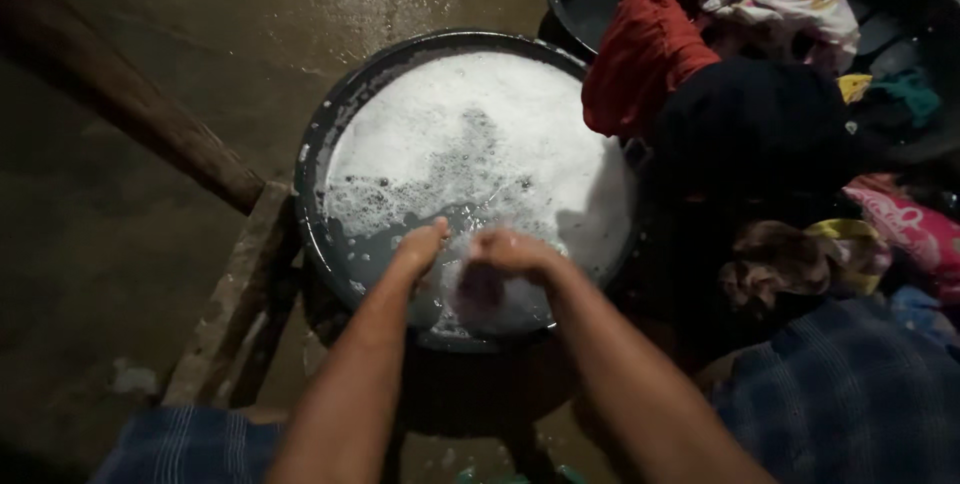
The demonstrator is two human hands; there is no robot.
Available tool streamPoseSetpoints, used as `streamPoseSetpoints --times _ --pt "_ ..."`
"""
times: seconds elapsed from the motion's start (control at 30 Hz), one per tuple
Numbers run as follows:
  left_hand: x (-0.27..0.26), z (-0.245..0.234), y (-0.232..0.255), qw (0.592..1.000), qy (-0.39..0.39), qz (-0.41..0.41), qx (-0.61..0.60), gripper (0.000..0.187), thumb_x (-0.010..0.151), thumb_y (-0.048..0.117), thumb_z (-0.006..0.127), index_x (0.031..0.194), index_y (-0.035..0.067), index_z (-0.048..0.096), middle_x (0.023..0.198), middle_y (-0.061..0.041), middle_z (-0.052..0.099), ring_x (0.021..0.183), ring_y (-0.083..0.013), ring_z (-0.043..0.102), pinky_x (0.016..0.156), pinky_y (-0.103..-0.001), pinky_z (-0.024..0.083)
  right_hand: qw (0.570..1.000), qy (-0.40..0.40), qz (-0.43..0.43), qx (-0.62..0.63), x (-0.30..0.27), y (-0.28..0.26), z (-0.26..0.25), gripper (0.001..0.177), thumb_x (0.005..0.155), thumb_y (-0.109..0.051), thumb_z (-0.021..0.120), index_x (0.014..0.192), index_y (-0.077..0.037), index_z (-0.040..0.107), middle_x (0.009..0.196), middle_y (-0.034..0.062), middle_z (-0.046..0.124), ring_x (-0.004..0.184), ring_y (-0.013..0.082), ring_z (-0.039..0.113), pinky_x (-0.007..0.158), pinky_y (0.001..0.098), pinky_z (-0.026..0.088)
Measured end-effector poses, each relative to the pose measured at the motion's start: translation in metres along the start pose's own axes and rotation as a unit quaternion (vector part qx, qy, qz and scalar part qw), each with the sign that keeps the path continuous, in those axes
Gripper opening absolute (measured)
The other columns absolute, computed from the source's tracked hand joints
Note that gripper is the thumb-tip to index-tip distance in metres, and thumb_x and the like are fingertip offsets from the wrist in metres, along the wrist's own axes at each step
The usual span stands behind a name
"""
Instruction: The person washes several items of clothing by hand in a basin of soapy water, wrings them out, and places them into a black basket.
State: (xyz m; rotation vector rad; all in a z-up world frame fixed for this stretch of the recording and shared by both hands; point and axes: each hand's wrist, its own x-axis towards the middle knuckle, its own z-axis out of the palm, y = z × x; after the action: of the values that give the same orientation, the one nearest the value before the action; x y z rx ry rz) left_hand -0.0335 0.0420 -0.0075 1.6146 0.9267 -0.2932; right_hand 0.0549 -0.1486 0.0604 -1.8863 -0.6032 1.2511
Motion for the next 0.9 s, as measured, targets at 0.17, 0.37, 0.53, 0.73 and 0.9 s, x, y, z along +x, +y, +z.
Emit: streamPoseSetpoints --times 0.17,0.37,0.53,0.73,0.9 --pt "-0.041 0.012 0.031 0.989 -0.042 -0.106 -0.092 0.076 0.1 0.075 0.033 0.151 0.021 0.046 0.141 -0.018 0.053 0.127 -0.0379 0.054 0.097 -0.062 0.046 0.981 -0.007 -0.136 0.137 -0.08 -0.114 -0.043 0.022 0.09 -0.024 0.066 0.095 -0.003 0.066 0.086 0.0133 0.071 0.073 0.0241 0.074 0.062 0.0399 0.067" --pt "-0.012 0.052 0.046 0.813 -0.183 -0.028 -0.552 0.074 0.101 0.075 0.046 0.126 0.009 0.067 0.103 -0.011 0.065 0.089 -0.0225 0.06 0.072 -0.036 0.055 0.9 0.115 -0.34 0.246 -0.083 -0.115 -0.043 0.028 0.085 -0.022 0.075 0.11 -0.01 0.071 0.108 0.0079 0.07 0.092 0.0155 0.069 0.088 0.0311 0.061" --pt "0.001 0.063 0.062 0.857 -0.038 -0.014 -0.514 0.058 0.1 0.067 0.047 0.115 0.013 0.065 0.092 -0.007 0.062 0.078 -0.0208 0.056 0.063 -0.034 0.047 0.909 0.275 -0.282 0.135 -0.047 -0.086 0.033 0.023 0.088 -0.028 0.076 0.084 -0.006 0.069 0.082 0.0091 0.07 0.073 0.0168 0.069 0.067 0.0381 0.062" --pt "-0.037 0.086 0.068 0.893 -0.052 -0.057 -0.443 0.041 0.098 0.057 0.049 0.101 0.018 0.062 0.08 -0.003 0.057 0.066 -0.0188 0.051 0.052 -0.032 0.037 0.819 0.416 -0.371 -0.138 -0.03 -0.063 0.018 0.024 0.091 -0.023 0.064 0.085 -0.004 0.077 0.082 0.0153 0.076 0.072 0.0261 0.072 0.071 0.0384 0.059" --pt "-0.051 0.088 0.059 0.891 -0.122 -0.096 -0.427 0.029 0.097 0.049 0.05 0.09 0.023 0.06 0.07 0.001 0.054 0.056 -0.0171 0.046 0.043 -0.03 0.028 0.849 0.506 -0.149 -0.024 -0.019 -0.036 -0.007 0.035 0.097 -0.025 0.064 0.077 0.003 0.072 0.075 0.0206 0.072 0.065 0.0312 0.069 0.068 0.0436 0.056"
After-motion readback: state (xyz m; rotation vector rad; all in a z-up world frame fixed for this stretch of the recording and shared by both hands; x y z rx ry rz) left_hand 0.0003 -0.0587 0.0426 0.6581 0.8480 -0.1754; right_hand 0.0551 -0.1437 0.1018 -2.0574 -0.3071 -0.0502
